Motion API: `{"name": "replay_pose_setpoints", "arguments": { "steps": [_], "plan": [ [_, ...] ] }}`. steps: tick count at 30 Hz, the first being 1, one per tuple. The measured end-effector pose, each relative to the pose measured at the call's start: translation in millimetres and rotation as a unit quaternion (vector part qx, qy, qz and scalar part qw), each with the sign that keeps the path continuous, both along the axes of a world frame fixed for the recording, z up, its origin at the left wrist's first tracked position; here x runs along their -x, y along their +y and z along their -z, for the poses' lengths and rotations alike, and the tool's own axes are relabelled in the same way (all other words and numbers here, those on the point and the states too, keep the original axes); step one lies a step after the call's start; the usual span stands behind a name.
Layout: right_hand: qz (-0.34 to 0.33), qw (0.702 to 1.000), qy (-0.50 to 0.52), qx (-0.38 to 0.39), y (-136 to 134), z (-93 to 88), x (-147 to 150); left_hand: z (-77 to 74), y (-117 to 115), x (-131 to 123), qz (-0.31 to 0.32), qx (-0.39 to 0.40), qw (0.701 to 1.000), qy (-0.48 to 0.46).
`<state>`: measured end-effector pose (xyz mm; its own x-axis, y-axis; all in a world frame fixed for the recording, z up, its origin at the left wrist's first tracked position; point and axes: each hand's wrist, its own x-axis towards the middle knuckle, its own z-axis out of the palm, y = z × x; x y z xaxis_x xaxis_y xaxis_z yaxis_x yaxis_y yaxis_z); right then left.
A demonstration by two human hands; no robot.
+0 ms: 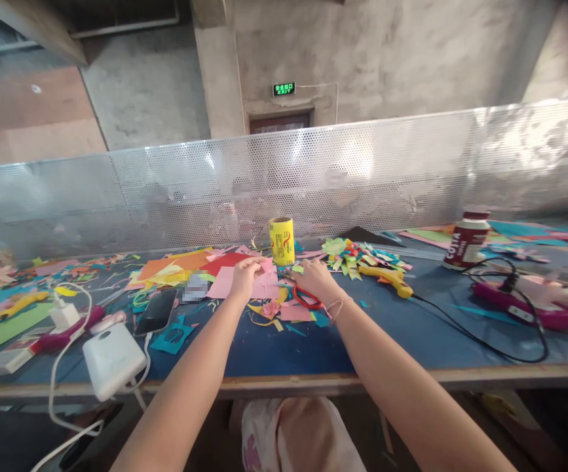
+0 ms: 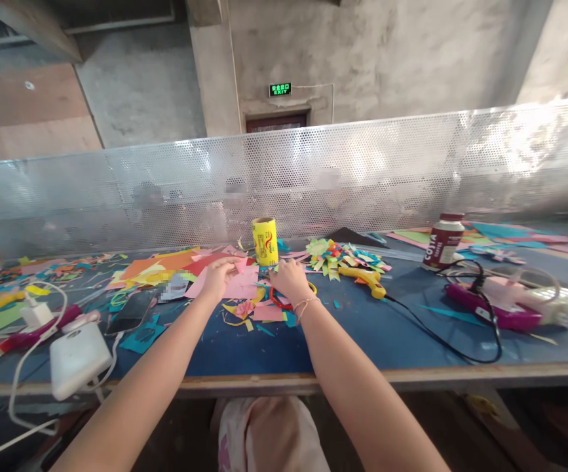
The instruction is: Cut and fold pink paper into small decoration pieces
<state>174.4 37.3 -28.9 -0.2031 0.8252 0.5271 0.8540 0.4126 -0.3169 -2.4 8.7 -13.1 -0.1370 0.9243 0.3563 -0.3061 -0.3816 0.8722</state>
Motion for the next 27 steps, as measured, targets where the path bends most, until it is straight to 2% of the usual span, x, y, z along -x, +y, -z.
{"name": "replay_pose_setpoints", "arguments": {
  "steps": [3,6,8,13,17,20,27],
  "plan": [
    [-0.093,0.985,0.136,-0.05,-7,-11.4,11,3.2,2,-1,-0.006,-0.011,0.998,0.058],
    [-0.17,0.96,0.222,-0.023,-14,-18.2,21,6.2,3,-1,0.002,-0.022,0.995,0.102],
    [-0.197,0.949,0.247,0.001,-17,-19.2,24,6.9,3,-1,0.014,-0.024,0.993,0.115],
    [-0.205,0.932,0.295,0.057,-18,-16.7,25,4.9,1,-2,0.009,-0.003,0.993,0.115],
    [-0.199,0.885,0.408,0.104,-16,-14.9,26,3.9,-3,-7,0.049,0.03,0.995,0.078],
    [-0.214,0.853,0.455,0.14,-17,-14.8,27,5.1,-3,-9,0.079,0.047,0.993,0.074],
    [-0.228,0.841,0.466,0.154,-16,-14.4,29,5.5,0,-7,0.052,0.044,0.995,0.067]
  ]
}}
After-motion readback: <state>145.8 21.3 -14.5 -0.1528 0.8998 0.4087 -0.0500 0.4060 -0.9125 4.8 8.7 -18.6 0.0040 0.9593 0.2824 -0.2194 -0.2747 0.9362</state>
